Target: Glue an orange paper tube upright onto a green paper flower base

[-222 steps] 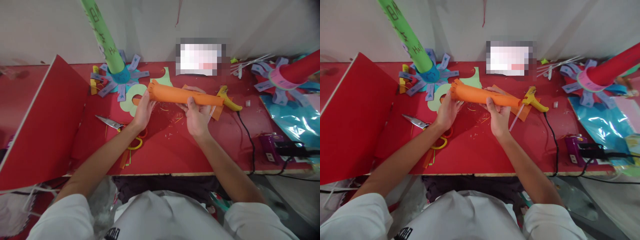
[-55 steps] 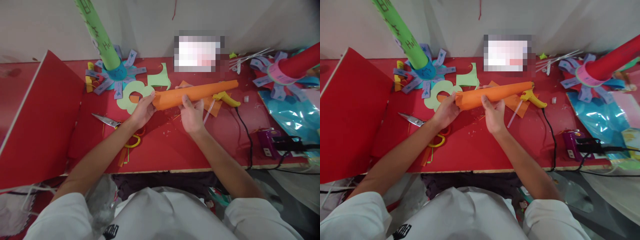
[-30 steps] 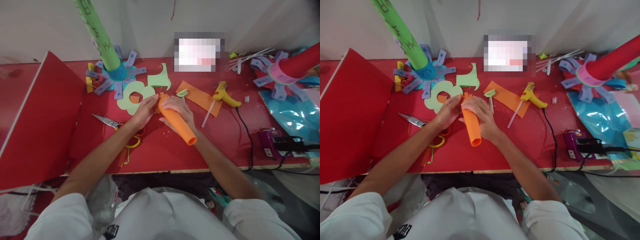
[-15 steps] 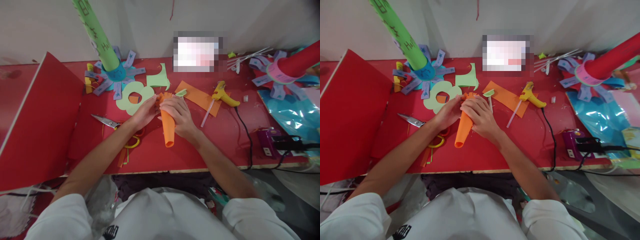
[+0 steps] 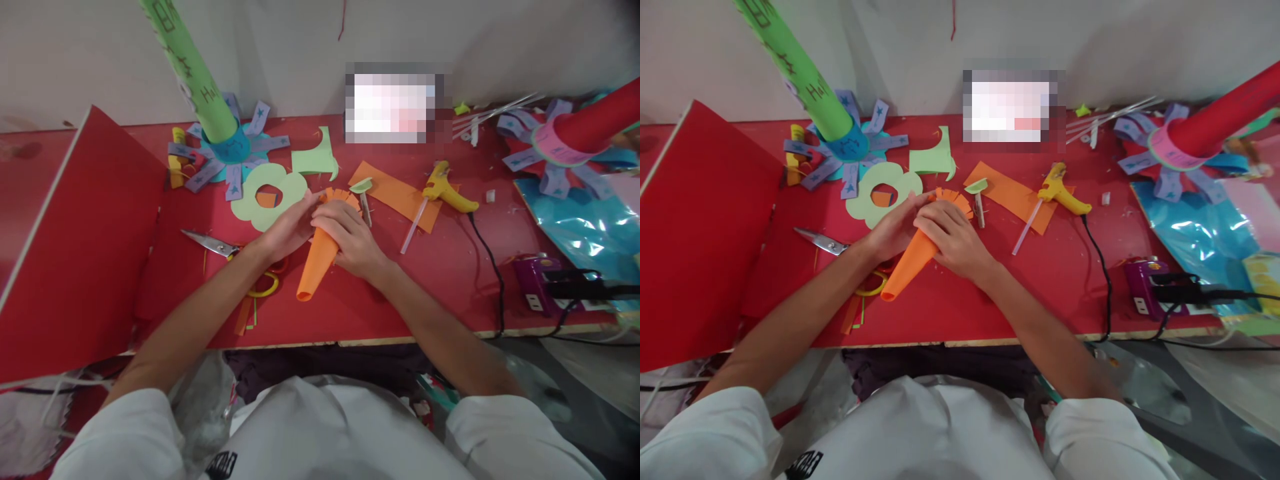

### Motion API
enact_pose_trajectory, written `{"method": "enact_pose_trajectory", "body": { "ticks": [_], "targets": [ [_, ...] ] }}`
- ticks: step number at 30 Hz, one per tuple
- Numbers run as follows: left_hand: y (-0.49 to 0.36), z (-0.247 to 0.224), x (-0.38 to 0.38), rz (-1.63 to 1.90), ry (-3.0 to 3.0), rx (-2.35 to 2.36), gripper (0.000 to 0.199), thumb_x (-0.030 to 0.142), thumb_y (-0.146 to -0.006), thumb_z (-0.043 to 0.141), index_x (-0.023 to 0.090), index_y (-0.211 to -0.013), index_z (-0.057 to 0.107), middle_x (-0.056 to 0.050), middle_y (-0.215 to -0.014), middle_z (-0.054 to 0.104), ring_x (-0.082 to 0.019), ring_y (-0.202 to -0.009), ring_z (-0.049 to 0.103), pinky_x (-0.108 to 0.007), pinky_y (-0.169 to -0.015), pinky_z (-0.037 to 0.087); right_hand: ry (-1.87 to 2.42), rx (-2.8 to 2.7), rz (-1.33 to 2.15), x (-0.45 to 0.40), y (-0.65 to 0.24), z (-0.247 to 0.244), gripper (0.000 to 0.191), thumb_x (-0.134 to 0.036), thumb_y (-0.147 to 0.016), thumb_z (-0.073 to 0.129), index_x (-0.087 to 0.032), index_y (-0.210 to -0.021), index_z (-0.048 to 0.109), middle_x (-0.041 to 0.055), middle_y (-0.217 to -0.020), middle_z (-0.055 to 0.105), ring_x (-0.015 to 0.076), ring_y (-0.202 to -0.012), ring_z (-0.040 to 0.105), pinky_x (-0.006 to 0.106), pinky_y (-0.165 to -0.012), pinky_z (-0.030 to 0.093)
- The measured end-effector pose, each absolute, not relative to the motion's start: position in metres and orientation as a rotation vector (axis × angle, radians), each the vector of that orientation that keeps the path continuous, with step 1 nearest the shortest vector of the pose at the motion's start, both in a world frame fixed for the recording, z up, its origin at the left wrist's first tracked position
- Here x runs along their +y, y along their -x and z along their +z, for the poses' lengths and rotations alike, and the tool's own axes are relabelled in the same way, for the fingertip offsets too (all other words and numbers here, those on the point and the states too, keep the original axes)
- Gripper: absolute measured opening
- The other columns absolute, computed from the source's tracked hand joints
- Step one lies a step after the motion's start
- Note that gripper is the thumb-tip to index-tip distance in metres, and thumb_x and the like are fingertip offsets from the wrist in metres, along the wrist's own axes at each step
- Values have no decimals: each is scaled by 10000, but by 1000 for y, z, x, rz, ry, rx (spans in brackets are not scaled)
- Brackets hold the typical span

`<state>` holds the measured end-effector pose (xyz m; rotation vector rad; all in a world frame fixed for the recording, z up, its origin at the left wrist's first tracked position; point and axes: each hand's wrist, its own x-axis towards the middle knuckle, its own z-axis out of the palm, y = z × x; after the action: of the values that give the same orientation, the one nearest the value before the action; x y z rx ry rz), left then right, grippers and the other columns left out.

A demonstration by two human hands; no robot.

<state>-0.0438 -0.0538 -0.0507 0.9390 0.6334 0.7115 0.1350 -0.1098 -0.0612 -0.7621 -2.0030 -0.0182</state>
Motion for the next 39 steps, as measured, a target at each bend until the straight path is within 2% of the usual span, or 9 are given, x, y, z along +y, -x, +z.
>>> {"method": "enact_pose_trajectory", "body": {
  "ticks": [8,13,17,21,25,29,32,37,39],
  "targets": [
    [44,-41,-58,623,-945,521,548,778,-961,742,265,-1148,793,-96,-1176,817,-347,-1352,740,-457,-1098,669,850,-2053,78,-109,-137,-69,381,-186,-1037,567,-325,-1389,608,96,-1279,750,321,-1313,712,623,-1272,512],
    [43,-35,-61,605,-939,468,600,778,-950,758,249,-1232,793,-111,-1333,800,-374,-1468,673,-497,-1200,615,851,-2034,6,-107,-139,-65,368,-162,-1020,582,-298,-1360,610,98,-1230,749,314,-1237,725,607,-1256,523],
    [44,-41,-59,577,-968,410,675,804,-1017,635,212,-1307,781,-127,-1457,766,-386,-1578,574,-520,-1322,496,911,-1955,58,-107,-140,-62,338,-166,-1029,571,-323,-1325,612,75,-1229,757,303,-1215,733,617,-1251,517],
    [46,-51,-53,621,-1046,437,707,828,-1014,608,219,-1325,786,-122,-1544,728,-399,-1592,555,-506,-1304,503,963,-1766,143,-107,-143,-59,260,-272,-1028,668,-341,-1273,617,64,-1190,766,306,-1132,738,613,-1171,573],
    [48,-51,-51,746,-1083,495,651,792,-1026,631,237,-1324,794,-116,-1522,745,-345,-1490,659,-451,-1237,561,966,-1550,265,-105,-147,-52,242,-423,-996,790,-325,-1182,670,47,-1107,752,283,-1064,739,559,-1083,619],
    [49,-46,-52,843,-1110,528,502,677,-1037,717,219,-1229,790,-104,-1211,853,-237,-1111,825,-374,-1065,648,921,-1233,474,-98,-151,-49,246,-497,-976,831,-303,-1062,708,25,-1042,727,248,-1027,753,484,-1022,648],
    [48,-49,-53,904,-1236,616,421,599,-991,823,200,-1114,775,-63,-992,840,-161,-868,804,-291,-901,658,851,-1015,656,-89,-155,-52,257,-529,-976,831,-313,-1048,710,-2,-970,709,233,-973,763,493,-1025,656],
    [44,-59,-56,851,-1576,645,470,647,-1016,753,177,-1026,738,-56,-907,780,-143,-785,745,-272,-782,622,704,-775,1000,-86,-157,-52,372,-686,-984,749,-319,-1040,721,-7,-914,704,236,-955,761,544,-1090,639],
    [43,-61,-58,825,-1662,657,429,605,-1011,765,179,-1036,716,-48,-904,770,-141,-777,733,-266,-764,595,696,-720,1063,-89,-156,-48,408,-725,-975,733,-322,-1042,724,-2,-947,723,233,-987,757,535,-1115,627]
  ]
}}
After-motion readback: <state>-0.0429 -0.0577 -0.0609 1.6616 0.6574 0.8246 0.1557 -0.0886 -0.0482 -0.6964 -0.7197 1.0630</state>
